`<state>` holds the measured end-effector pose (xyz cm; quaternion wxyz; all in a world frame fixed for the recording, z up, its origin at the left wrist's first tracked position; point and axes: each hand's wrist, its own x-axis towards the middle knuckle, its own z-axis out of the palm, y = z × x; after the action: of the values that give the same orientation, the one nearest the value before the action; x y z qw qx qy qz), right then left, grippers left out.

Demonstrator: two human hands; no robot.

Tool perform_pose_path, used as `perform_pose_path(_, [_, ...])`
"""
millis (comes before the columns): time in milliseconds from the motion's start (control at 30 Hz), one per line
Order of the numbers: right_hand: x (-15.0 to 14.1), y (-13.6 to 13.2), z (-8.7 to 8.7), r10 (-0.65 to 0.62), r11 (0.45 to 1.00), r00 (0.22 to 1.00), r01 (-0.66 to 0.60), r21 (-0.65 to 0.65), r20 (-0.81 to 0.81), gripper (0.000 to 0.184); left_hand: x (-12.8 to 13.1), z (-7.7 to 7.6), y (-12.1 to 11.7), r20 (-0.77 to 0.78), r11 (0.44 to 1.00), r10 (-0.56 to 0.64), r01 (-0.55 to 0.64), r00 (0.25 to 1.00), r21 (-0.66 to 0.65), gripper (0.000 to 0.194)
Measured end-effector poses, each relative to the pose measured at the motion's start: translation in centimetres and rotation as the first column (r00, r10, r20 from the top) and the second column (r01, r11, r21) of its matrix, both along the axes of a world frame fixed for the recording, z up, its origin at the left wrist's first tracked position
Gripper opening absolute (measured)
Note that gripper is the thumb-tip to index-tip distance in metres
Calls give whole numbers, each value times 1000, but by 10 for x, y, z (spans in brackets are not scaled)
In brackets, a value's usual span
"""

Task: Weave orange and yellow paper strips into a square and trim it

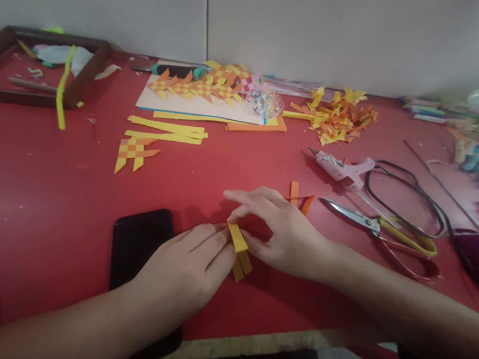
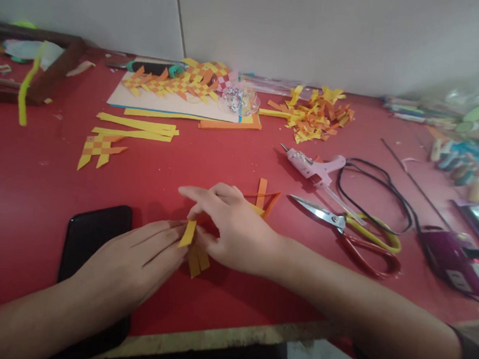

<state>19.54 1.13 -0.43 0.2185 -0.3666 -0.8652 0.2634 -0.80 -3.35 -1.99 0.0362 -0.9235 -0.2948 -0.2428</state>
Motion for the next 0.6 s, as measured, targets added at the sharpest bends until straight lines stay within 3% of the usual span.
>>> perform_pose_path(100, [5,-4,-5,37,990,999,-36,138,0,30,0,-1,0,-1,1000,-3,3,1000,-7,24])
perform_pose_path(267, [10,-11,-11,77,957,997,-65,282,-31,21,-1,-3,-1,-14,1000,-8,8,1000,-19,25])
perform_pose_path(600, [11,-17,-14,103,964,994,-109,242,36,30,-2,-1,-2,-38,999,5,-6,999,-36,26])
